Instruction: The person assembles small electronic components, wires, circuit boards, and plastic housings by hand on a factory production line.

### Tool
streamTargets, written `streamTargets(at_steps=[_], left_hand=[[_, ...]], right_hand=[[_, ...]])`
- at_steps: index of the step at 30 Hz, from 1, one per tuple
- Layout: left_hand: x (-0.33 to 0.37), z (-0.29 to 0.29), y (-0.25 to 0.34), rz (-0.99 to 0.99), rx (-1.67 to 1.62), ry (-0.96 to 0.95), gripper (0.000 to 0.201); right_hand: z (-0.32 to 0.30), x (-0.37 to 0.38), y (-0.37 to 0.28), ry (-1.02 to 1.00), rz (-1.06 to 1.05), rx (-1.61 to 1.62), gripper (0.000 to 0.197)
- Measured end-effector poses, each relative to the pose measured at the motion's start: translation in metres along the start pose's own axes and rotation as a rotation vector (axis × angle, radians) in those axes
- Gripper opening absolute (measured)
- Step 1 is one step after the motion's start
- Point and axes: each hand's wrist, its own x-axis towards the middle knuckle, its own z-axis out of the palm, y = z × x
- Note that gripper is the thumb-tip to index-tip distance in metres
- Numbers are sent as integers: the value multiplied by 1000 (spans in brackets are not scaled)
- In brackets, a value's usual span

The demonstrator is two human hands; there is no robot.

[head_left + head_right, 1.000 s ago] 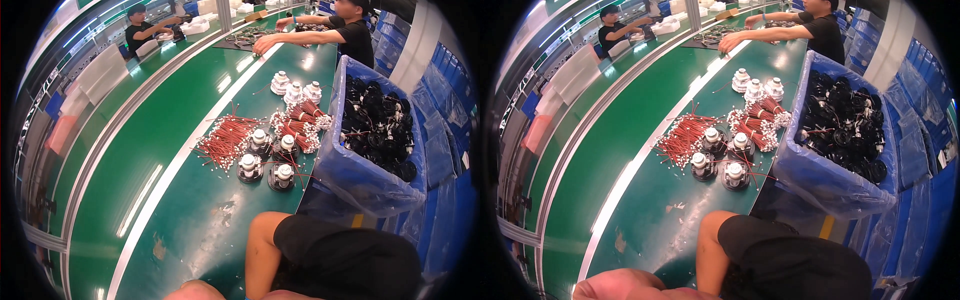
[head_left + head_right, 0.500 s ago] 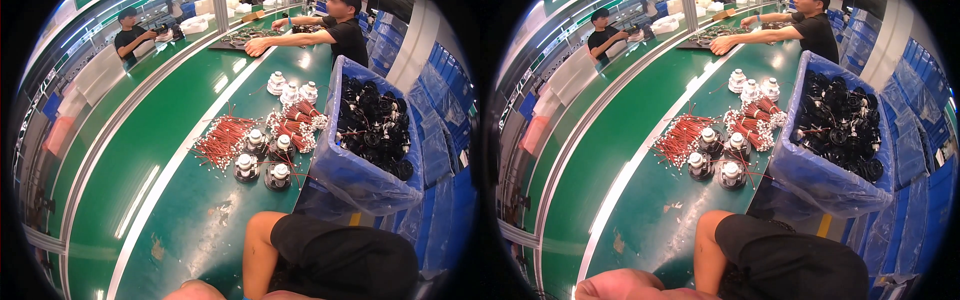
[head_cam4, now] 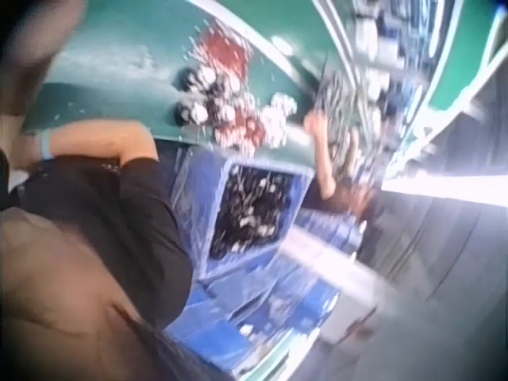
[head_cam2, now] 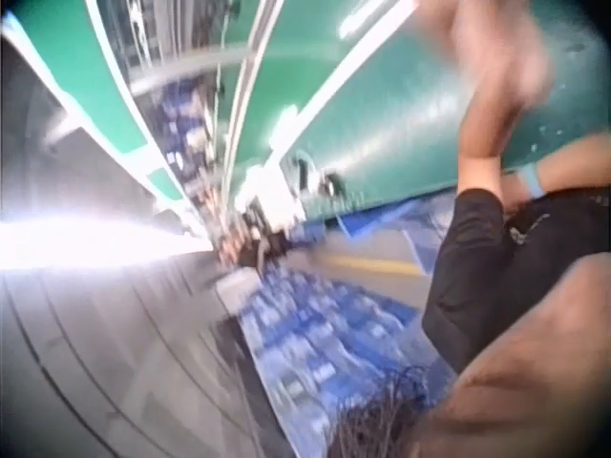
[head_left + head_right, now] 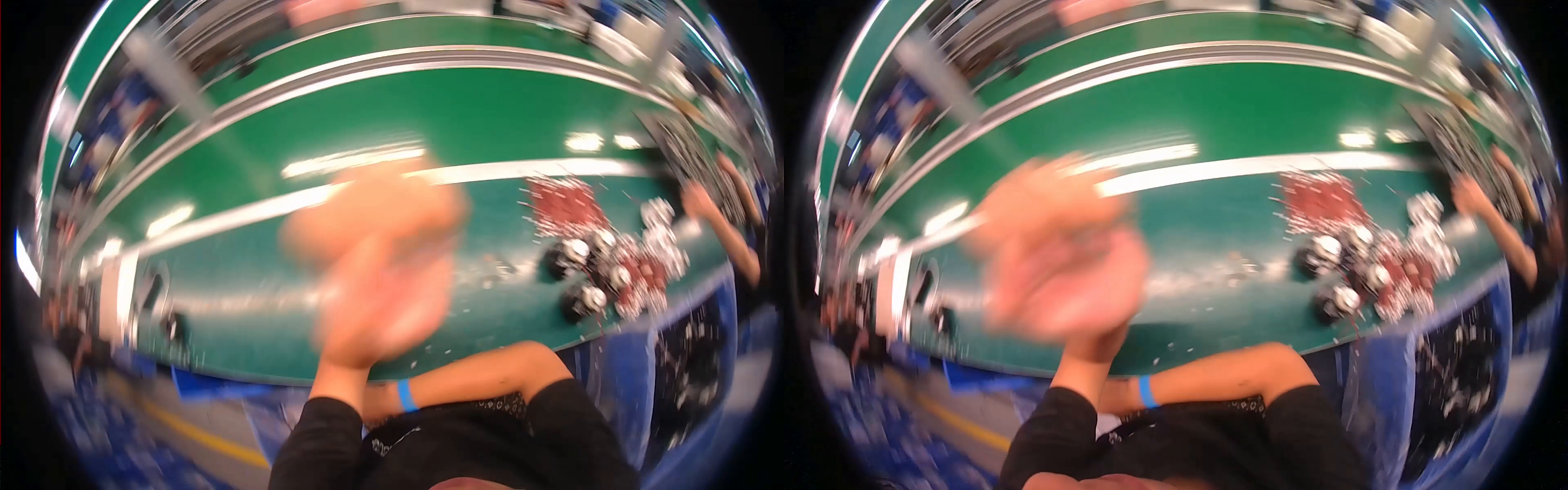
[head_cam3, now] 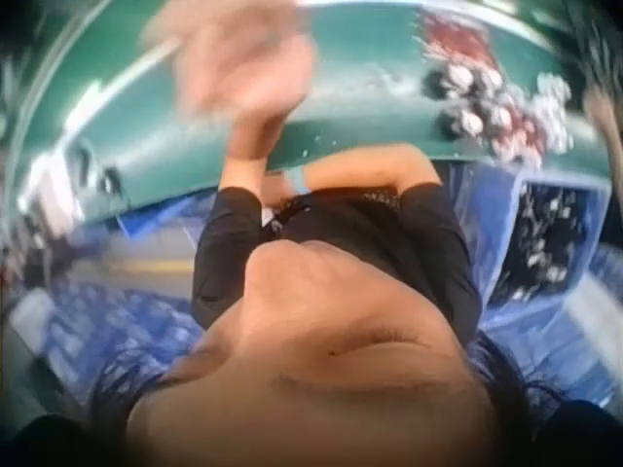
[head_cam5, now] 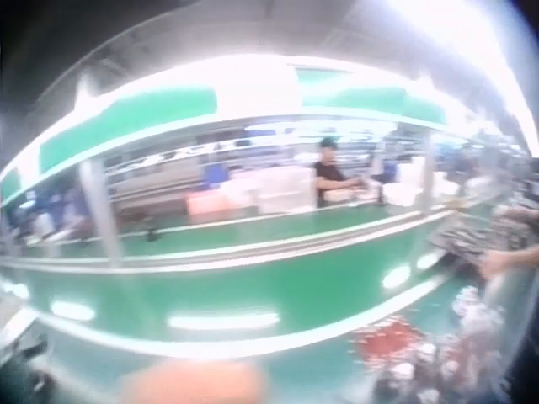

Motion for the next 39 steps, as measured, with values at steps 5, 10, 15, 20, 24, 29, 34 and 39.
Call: streamTargets(at_steps=[5, 10, 15, 20, 24, 29, 34, 39], left_hand=[[17, -28, -123, -143, 458, -433, 12], [-33, -104, -208, -191, 703, -206, 11], [-26, -102, -191, -71, 864, -300, 14], [-28, -116, -207, -226, 719, -321, 17], [-31, -120, -209, -308, 663, -341, 21], [-29, -129, -208, -336, 644, -420, 22], [-20, -128, -203, -350, 683, -347, 25], [-23, -118, -204, -299, 664, -348, 25]], right_hand=[[-2, -11, -4, 75, -55, -250, 24], [-79, -61, -82, 150, 331, 168, 16], [-95, -131, -117, 586, 473, 511, 17], [-70, -213, -150, 1045, 675, 422, 15], [-45, -238, -193, 1263, 862, 347, 17], [-37, -240, -248, 1394, 1011, 209, 21], [-31, -250, -263, 1470, 1034, 16, 22], [-7, -251, -289, 1587, 1143, 29, 22]])
